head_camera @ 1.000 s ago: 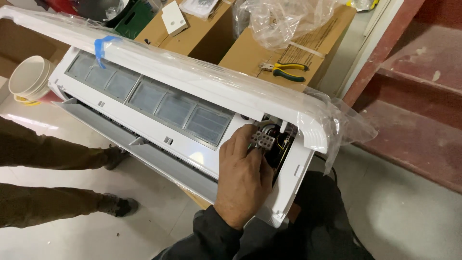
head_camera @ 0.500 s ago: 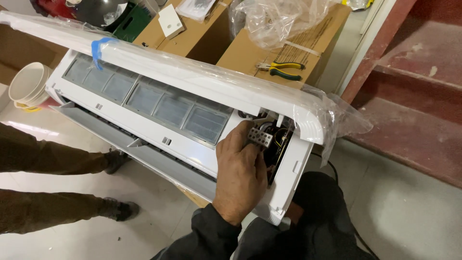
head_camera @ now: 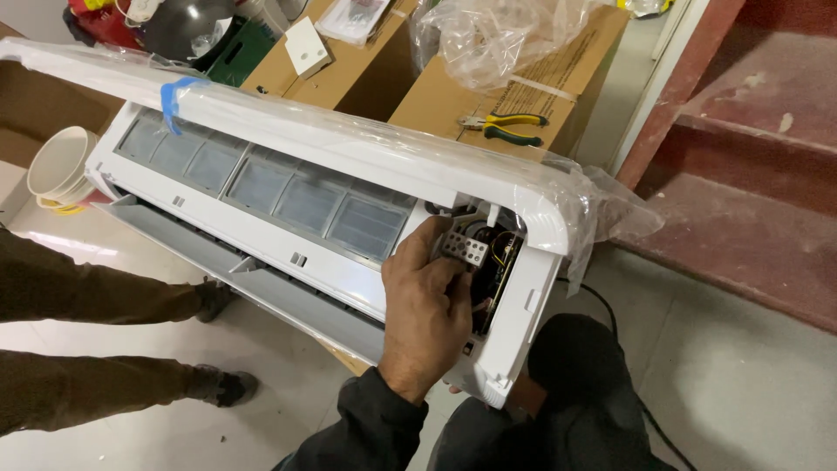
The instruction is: The person works on a new split air conditioner indoor unit resting on a cardboard box on the floor. They open the wiring cover, use a screwdriver to loosen and tighten screws on the terminal block while positioning wires, and use pliers to adjust the wiring connections.
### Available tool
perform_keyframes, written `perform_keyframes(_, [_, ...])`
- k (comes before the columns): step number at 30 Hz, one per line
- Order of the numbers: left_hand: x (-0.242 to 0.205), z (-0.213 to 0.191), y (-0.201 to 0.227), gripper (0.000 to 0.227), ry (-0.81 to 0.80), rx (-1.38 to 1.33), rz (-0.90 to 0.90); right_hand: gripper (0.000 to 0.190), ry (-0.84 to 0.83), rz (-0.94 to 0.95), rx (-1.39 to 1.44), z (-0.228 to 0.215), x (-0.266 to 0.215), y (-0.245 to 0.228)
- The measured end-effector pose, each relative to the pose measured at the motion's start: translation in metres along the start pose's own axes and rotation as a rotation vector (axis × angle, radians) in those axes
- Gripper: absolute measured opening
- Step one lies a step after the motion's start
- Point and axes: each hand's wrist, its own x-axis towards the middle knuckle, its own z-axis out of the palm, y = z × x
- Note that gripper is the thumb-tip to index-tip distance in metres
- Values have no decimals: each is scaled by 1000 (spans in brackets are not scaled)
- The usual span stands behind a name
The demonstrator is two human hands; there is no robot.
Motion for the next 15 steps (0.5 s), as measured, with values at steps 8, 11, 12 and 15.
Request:
perform_keyframes(8, [4,-4,4,9,61,-69,92,31,-23,8,-51,-47,2,-12])
perform_keyframes(11, [4,0,2,8,62,-55,88,31,-27,13,-75,-69,6,-13])
perform_keyframes(12, [4,2,1,8,66,-56,91,31,-26,14,-84,-77,8,-13])
perform_keyframes(15, [2,5,-3,8,70,-58,57,31,-31,20,-110,-106,13,-8])
